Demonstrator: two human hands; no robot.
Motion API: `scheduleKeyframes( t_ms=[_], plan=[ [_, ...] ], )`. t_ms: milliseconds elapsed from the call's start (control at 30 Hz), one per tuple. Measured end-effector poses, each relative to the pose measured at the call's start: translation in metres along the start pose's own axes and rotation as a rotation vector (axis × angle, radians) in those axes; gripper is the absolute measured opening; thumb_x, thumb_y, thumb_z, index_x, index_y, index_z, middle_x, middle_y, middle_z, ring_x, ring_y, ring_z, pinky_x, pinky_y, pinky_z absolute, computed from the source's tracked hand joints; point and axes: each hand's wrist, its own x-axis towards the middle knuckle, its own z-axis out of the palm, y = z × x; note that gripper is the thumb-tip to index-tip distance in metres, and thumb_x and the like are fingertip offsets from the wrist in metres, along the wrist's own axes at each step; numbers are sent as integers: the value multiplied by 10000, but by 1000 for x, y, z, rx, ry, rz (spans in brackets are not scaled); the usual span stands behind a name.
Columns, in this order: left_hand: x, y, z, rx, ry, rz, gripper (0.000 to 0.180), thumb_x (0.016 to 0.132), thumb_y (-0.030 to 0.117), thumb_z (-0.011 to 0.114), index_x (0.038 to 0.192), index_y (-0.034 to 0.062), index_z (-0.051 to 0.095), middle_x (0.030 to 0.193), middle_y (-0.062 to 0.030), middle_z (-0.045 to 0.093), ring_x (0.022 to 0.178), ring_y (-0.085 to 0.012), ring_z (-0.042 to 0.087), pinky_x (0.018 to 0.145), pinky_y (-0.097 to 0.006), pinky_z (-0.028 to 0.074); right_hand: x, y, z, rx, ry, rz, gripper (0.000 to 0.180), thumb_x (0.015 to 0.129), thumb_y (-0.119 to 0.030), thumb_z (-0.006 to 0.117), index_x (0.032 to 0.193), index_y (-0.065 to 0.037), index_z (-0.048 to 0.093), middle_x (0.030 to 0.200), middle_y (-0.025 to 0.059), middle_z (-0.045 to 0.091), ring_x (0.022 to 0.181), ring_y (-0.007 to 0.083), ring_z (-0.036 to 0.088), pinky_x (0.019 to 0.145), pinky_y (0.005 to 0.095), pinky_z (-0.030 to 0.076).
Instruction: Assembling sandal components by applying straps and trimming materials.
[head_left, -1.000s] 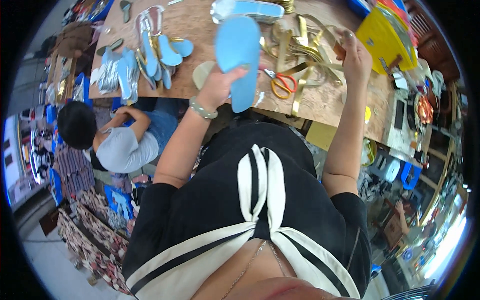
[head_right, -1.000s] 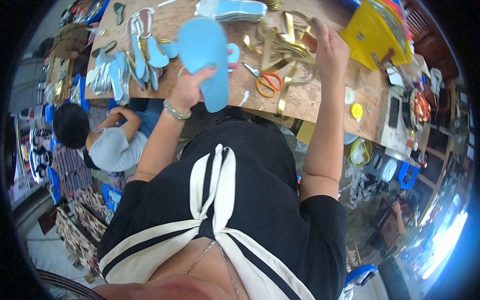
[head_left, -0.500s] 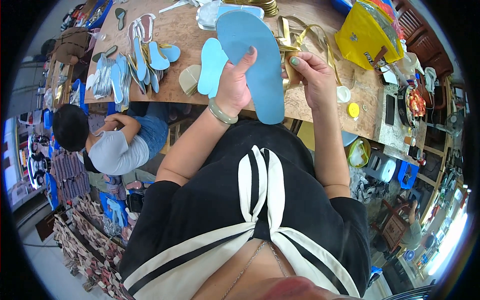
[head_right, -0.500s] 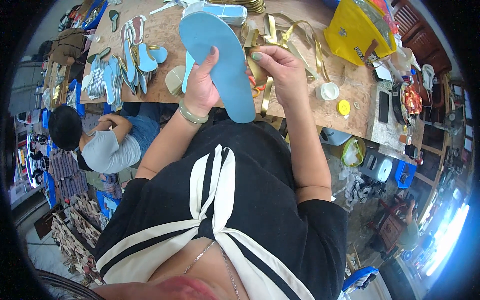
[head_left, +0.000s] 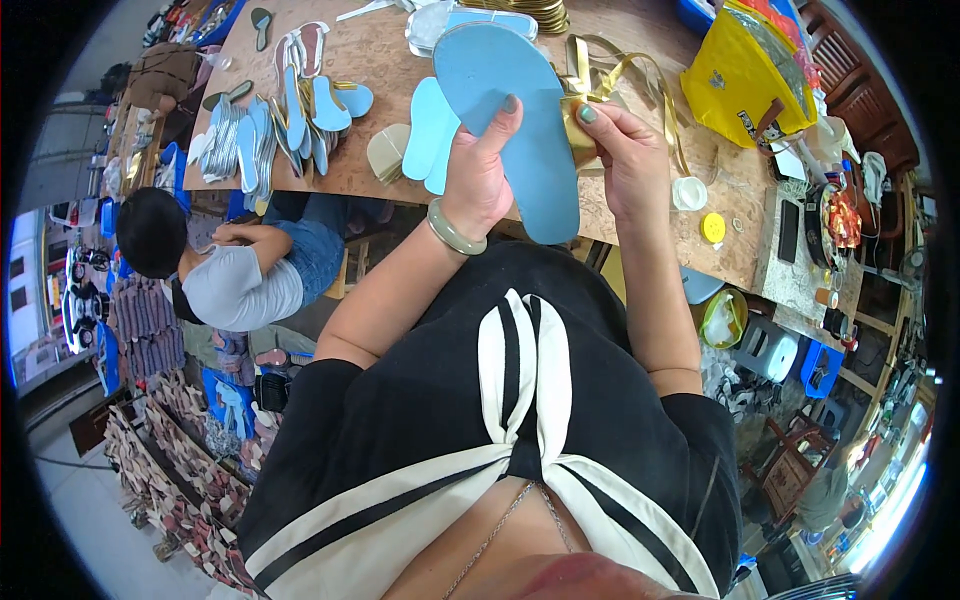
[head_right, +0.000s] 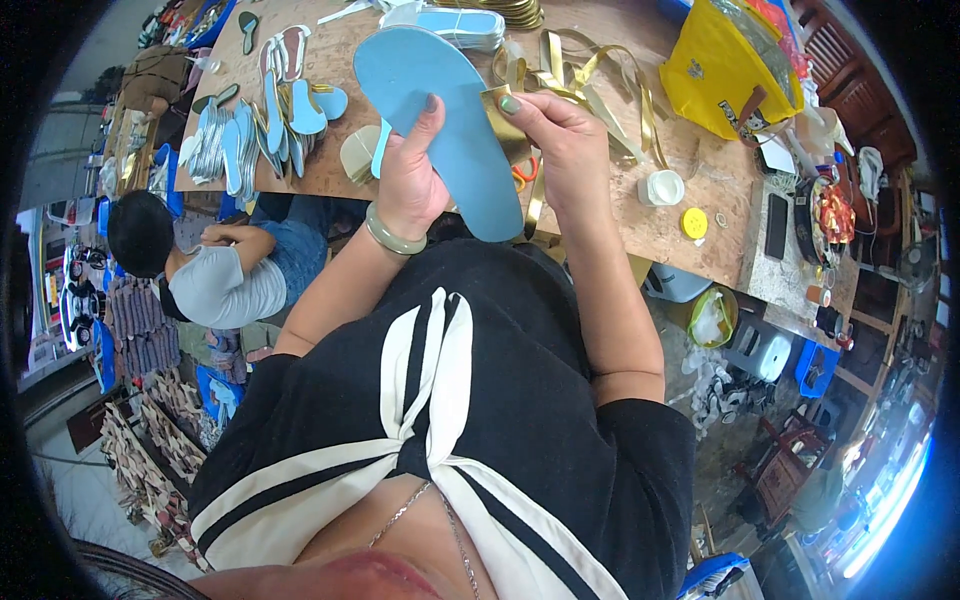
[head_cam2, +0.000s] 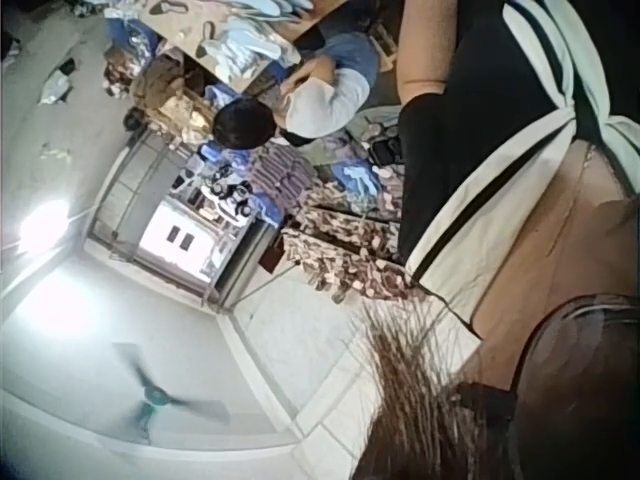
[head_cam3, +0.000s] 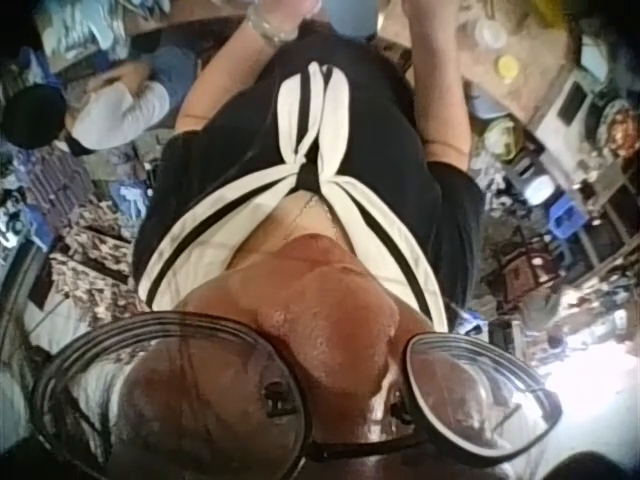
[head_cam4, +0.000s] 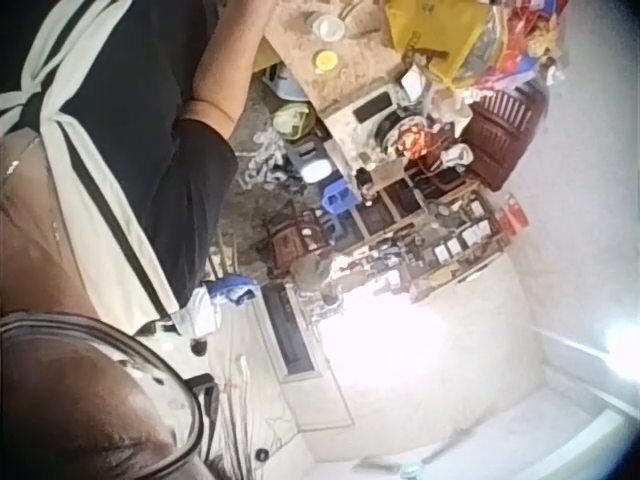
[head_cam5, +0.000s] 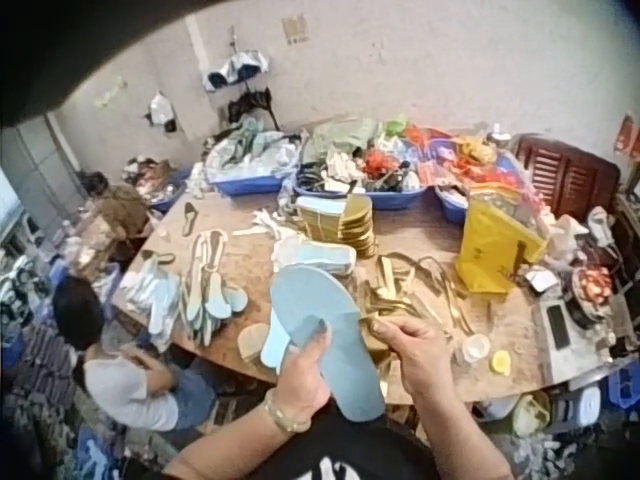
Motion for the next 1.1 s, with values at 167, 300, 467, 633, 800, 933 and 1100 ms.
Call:
scheduleKeyframes(
  t_ms=[167, 300, 467, 633, 800, 933, 1100],
  plan=[
    [-2, 0, 1, 26, 1, 37, 365, 893, 214, 603, 1196, 53, 476, 1107, -58, 564, 1026, -184, 553, 891, -357, 459, -1, -1, 4, -17, -21, 39, 177, 823, -128, 670, 914, 22, 686, 811, 29, 651, 732, 76, 576, 688, 206, 447],
    [-2, 0, -2, 47, 6, 46, 361, 896, 218, 598, 1192, 50, 477, 1115, -63, 561, 1033, -186, 551, 901, -360, 457, 0, 0, 4, 11, -36, 47, 182, 824, -128, 668, 923, 23, 684, 808, 30, 652, 729, 76, 577, 679, 211, 449],
    [5, 11, -22, 65, -9, -11, 357, 902, 212, 583, 1200, 41, 484, 1127, -72, 568, 1034, -187, 560, 872, -351, 480, 9, 1, -9, 78, -1, 19, 195, 826, -119, 661, 956, 26, 675, 824, 45, 662, 714, 85, 584, 657, 216, 463],
    [-2, 33, -43, 445, -231, -206, 248, 893, 174, 603, 1092, 27, 583, 947, -39, 634, 817, -111, 606, 703, -248, 507, 27, 7, -4, -163, -93, -64, 201, 818, -105, 656, 973, 21, 676, 812, 44, 661, 709, 75, 577, 651, 214, 462],
    [-5, 46, -55, 480, -215, -180, 244, 893, 123, 595, 1116, 26, 578, 972, -33, 635, 839, -102, 601, 715, -241, 499, 37, 10, 9, -12, -178, 38, 185, 835, -89, 629, 987, 13, 659, 816, 45, 657, 700, 90, 567, 642, 212, 425],
    [-18, 53, -70, 493, -246, -87, 269, 885, 99, 603, 1140, 25, 560, 1028, -27, 617, 918, -103, 576, 787, -256, 479, 39, 9, 12, 137, -246, 178, 184, 850, -101, 610, 991, 10, 650, 806, 49, 647, 696, 95, 578, 664, 214, 448],
    [-25, 62, -67, 586, -223, -79, 289, 876, 83, 613, 1152, 27, 551, 1046, -20, 608, 928, -104, 567, 806, -261, 471, 38, 13, 23, 348, -309, 232, 206, 866, -141, 606, 993, 14, 654, 862, 73, 662, 734, 110, 591, 676, 215, 463]
  ],
)
